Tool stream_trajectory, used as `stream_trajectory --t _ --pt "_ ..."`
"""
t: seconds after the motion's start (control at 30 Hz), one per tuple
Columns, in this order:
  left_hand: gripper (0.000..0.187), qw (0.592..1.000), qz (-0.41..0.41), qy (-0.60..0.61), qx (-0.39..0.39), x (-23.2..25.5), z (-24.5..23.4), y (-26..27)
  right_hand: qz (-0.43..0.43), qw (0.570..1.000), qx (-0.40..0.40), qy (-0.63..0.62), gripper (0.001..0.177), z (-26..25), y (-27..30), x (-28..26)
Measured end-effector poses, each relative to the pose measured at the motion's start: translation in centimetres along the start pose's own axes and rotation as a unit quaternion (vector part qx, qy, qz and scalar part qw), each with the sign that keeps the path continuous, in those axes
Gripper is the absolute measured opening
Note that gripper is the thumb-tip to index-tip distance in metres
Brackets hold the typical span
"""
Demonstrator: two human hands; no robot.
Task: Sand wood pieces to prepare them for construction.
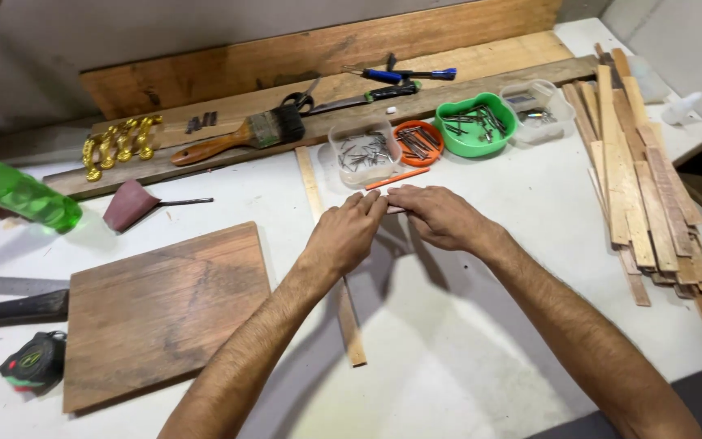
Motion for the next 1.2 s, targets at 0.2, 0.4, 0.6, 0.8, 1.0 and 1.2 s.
stream_trajectory --t 0.2,0.4,0.6,0.8,1.0,1.2 --pt "0.048 0.992 0.098 -0.009 0.073 6.0 4.7 -8.0 0.127 0.987 0.013 0.102 0.053 -0.2 7.0 7.2" --pt "0.06 0.995 0.082 -0.014 -0.049 9.2 5.8 -11.5 0.204 0.977 -0.056 -0.008 0.061 -0.9 10.1 9.6" --pt "0.06 0.993 0.089 0.013 -0.072 7.3 6.4 -10.3 0.298 0.949 -0.085 0.052 0.048 -1.2 8.0 9.1" --pt "0.052 0.996 0.074 -0.006 -0.038 5.7 2.5 -5.9 0.189 0.961 0.134 0.154 0.03 -2.5 5.4 4.0" --pt "0.049 0.999 0.004 -0.047 -0.028 0.9 0.4 1.3 0.125 0.977 0.164 0.05 0.021 -0.2 0.1 -2.4" --pt "0.047 0.995 -0.078 -0.032 -0.044 -3.6 0.5 7.4 0.166 0.985 -0.035 -0.037 0.035 4.5 -5.5 -6.4"
Point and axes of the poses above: each hand's wrist, its own y-axis away from the middle knuckle, its own z-axis out of the palm, x = y × z, the point moved 3 cm from there along -y, towards the middle knuckle, and after that the axes turned 10 degrees about -x, right-handed, at the moved point
